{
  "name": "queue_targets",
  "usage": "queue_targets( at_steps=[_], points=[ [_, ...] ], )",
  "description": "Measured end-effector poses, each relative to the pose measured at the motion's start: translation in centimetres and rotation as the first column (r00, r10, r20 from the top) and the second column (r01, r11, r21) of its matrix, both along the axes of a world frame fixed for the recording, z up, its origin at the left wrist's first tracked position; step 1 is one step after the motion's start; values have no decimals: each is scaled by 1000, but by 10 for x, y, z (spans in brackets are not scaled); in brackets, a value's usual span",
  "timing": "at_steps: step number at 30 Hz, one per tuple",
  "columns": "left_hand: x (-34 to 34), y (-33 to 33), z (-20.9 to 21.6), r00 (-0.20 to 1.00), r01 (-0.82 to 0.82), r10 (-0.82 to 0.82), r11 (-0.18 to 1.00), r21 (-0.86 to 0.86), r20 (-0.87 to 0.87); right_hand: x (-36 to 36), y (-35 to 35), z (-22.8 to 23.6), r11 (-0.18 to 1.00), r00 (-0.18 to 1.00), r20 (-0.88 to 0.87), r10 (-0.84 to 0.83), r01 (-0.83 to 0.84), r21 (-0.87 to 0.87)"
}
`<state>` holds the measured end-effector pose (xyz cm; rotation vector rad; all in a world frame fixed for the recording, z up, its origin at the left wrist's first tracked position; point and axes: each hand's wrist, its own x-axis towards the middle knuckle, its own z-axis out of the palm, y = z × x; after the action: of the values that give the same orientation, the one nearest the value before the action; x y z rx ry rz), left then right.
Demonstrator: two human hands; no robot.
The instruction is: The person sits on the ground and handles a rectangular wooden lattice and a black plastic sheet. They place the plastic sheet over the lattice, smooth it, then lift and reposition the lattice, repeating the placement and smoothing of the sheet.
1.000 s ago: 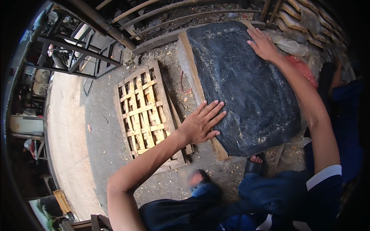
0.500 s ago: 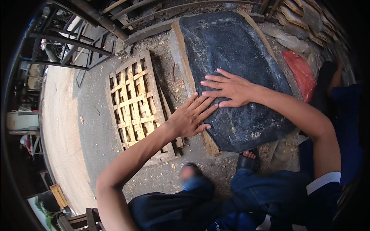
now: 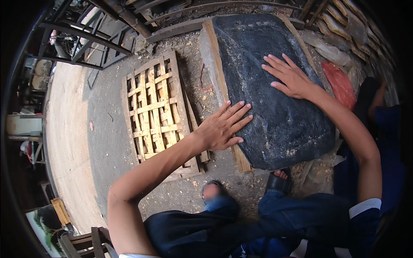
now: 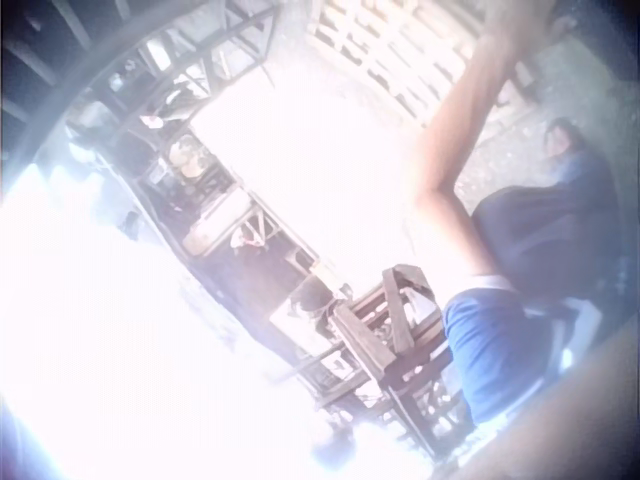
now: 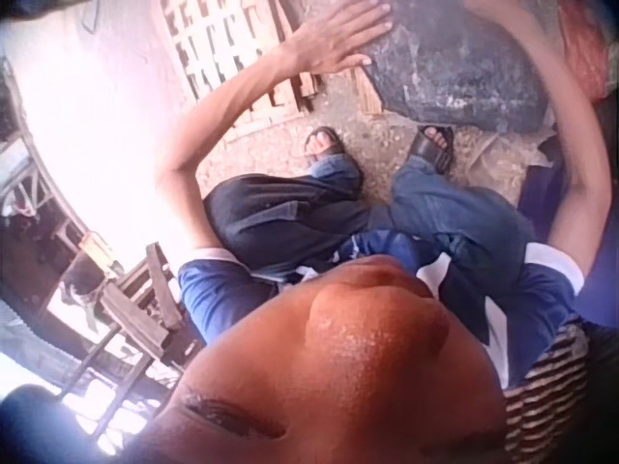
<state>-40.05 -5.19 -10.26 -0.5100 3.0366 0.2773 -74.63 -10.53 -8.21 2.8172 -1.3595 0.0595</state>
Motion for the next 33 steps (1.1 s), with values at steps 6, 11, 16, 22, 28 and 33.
queue_targets(
  at_steps=[6, 11, 16, 22, 28, 33],
  points=[
    [-2, -1, 2, 1000, 11, -11, 1000, -3, 24, 71, 8, -18, 936, 937, 132, 323, -338, 104],
    [2, 1, 1, 1000, -5, 5, 1000, 25, -3, 85, -22, -27, 889, 900, 84, 428, -436, 142],
    [4, -1, 2, 1000, -15, 16, 998, 53, -9, 51, -94, -22, 981, 979, -72, 190, -187, 53],
    [-4, -3, 7, 1000, -10, 10, 998, 60, -6, -18, -184, -33, 901, 920, 89, -382, 393, -185],
    [3, -3, 4, 999, -36, 36, 990, 136, 6, 74, -79, -35, 953, 951, 93, 295, -300, 41],
    [-6, -6, 10, 1000, -22, 22, 988, 155, 2, 53, -136, -45, 994, 997, -7, -79, 78, -76]
  ],
)
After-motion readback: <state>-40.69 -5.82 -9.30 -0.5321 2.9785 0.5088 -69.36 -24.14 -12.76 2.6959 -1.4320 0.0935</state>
